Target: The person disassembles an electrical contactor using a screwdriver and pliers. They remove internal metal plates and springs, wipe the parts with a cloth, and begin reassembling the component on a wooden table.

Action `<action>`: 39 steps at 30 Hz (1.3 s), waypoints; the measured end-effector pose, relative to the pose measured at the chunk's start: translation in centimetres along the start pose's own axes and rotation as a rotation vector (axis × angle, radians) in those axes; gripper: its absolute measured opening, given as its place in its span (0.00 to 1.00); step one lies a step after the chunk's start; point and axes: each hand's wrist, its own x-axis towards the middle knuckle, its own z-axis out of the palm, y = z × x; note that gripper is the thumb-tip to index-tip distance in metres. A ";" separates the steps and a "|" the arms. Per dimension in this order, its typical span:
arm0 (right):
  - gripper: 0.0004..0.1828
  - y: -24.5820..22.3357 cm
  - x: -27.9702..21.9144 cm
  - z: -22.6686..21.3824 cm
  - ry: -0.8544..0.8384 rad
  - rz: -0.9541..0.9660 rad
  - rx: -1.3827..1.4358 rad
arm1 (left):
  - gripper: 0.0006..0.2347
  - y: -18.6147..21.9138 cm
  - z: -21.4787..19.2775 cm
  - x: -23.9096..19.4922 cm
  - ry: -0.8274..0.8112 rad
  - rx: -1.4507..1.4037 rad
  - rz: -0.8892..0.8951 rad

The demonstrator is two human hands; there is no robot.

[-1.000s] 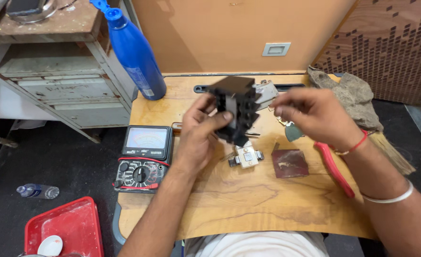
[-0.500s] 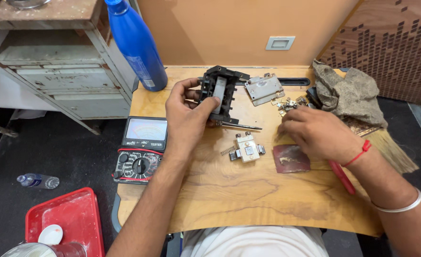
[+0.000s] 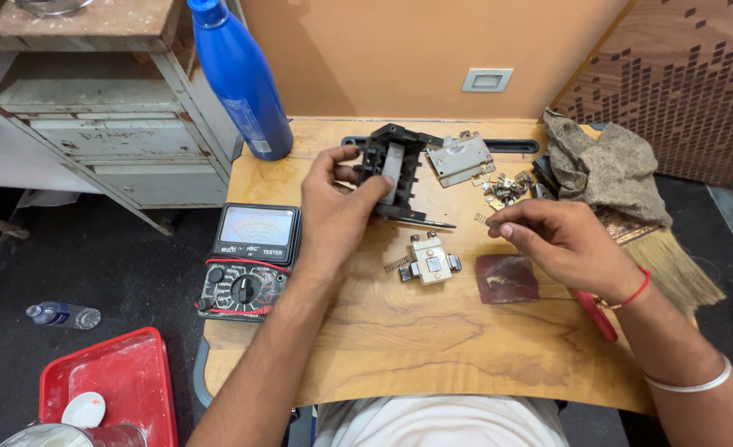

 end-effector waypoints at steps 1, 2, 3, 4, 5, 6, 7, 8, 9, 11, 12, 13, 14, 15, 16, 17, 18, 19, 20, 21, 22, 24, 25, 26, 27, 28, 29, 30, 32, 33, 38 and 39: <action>0.11 -0.2 -0.1 0.0 0.008 0.013 -0.012 | 0.23 -0.4 0.3 -0.1 -0.004 -0.047 0.022; 0.11 -0.5 -0.1 0.0 0.015 0.025 -0.026 | 0.23 -0.8 0.5 -0.1 -0.017 -0.121 -0.015; 0.11 -0.8 -0.2 0.1 0.056 -0.009 -0.021 | 0.24 -1.2 0.8 -0.2 -0.031 -0.194 -0.052; 0.11 -1.3 -0.2 0.1 0.096 -0.047 -0.019 | 0.24 -1.4 1.0 -0.3 -0.042 -0.271 -0.086; 0.12 -1.8 -0.1 0.1 0.135 -0.084 -0.016 | 0.24 -1.6 1.2 -0.3 -0.048 -0.310 -0.121; 0.12 -2.2 -0.2 0.0 0.157 -0.107 0.027 | 0.24 -1.7 1.4 -0.5 -0.056 -0.349 -0.159; 0.12 -2.7 -0.2 0.0 0.178 -0.129 0.070 | 0.25 -1.9 1.7 -0.5 -0.065 -0.388 -0.197; 0.13 -3.2 -0.1 0.0 0.198 -0.152 0.116 | 0.24 -1.9 1.8 -0.6 -0.066 -0.399 -0.198; 0.12 -3.7 0.0 0.1 0.215 -0.135 0.133 | 0.24 -2.0 1.8 -0.7 -0.067 -0.409 -0.200; 0.12 -4.8 0.3 0.3 0.246 -0.102 0.174 | 0.24 -2.0 1.8 -1.0 -0.062 -0.396 -0.163; 0.11 -5.4 0.6 0.6 0.269 -0.105 0.161 | 0.24 -2.0 1.8 -1.1 -0.057 -0.374 -0.124; 0.10 -6.0 0.9 0.9 0.291 -0.109 0.149 | 0.24 -2.0 1.8 -1.2 -0.053 -0.351 -0.085; 0.09 -6.5 1.2 1.1 0.314 -0.111 0.135 | 0.24 -2.0 1.9 -1.3 -0.038 -0.342 -0.101; 0.09 -7.1 1.4 1.3 0.325 -0.197 0.055 | 0.24 -2.1 2.0 -1.5 -0.023 -0.333 -0.116; 0.08 -7.6 1.7 1.5 0.337 -0.283 -0.025 | 0.24 -2.1 2.1 -1.6 -0.009 -0.324 -0.131; 0.08 -8.2 2.0 1.5 0.347 -0.369 -0.106 | 0.24 -2.2 2.3 -1.6 -0.003 -0.310 -0.107; 0.07 -8.7 2.2 1.7 0.339 -0.404 -0.155 | 0.23 -2.2 2.3 -1.8 0.004 -0.294 -0.087; 0.07 -9.2 2.4 1.8 0.331 -0.440 -0.205 | 0.23 -2.3 2.4 -2.0 0.010 -0.278 -0.067; 0.07 -9.7 2.7 1.8 0.325 -0.477 -0.254 | 0.23 -2.3 2.4 -2.1 0.015 -0.249 -0.033; 0.07 -10.1 2.8 1.7 0.322 -0.487 -0.267 | 0.23 -2.3 2.4 -2.2 0.020 -0.220 0.001; 0.08 -10.5 2.9 1.6 0.318 -0.496 -0.281 | 0.23 -2.3 2.4 -2.2 0.025 -0.192 0.035; 0.08 -11.0 3.3 1.6 0.292 -0.501 -0.305 | 0.23 -2.3 2.4 -2.2 0.046 -0.128 0.069; 0.08 -11.2 3.5 1.6 0.270 -0.497 -0.315 | 0.22 -2.2 2.4 -2.3 0.057 -0.097 0.085; 0.09 -11.2 3.7 1.6 0.248 -0.492 -0.325 | 0.23 -2.1 2.4 -2.4 0.064 -0.073 0.083; 0.09 -11.2 3.8 1.7 0.247 -0.507 -0.356 | 0.23 -2.0 2.3 -2.5 0.072 -0.049 0.080; 0.09 -11.2 3.9 1.8 0.246 -0.523 -0.388 | 0.23 -1.9 2.3 -2.6 0.080 -0.025 0.079; 0.10 -11.2 4.1 1.9 0.245 -0.540 -0.419 | 0.23 -1.8 2.3 -2.6 0.082 -0.006 0.078; 0.10 -11.1 4.2 2.0 0.244 -0.556 -0.434 | 0.23 -1.6 2.4 -2.7 0.085 0.013 0.077; 0.11 -10.9 4.5 2.2 0.240 -0.588 -0.465 | 0.24 -1.4 2.5 -2.9 0.088 0.028 0.075; 0.11 -10.8 4.6 2.2 0.225 -0.580 -0.462 | 0.24 -1.3 2.6 -3.0 0.087 0.023 0.073; 0.11 -10.5 4.7 2.4 0.194 -0.561 -0.471 | 0.24 -1.4 2.6 -3.0 0.080 -0.001 0.073; 0.11 -10.5 4.8 2.4 0.194 -0.573 -0.471 | 0.24 -1.4 2.6 -2.9 0.077 -0.015 0.078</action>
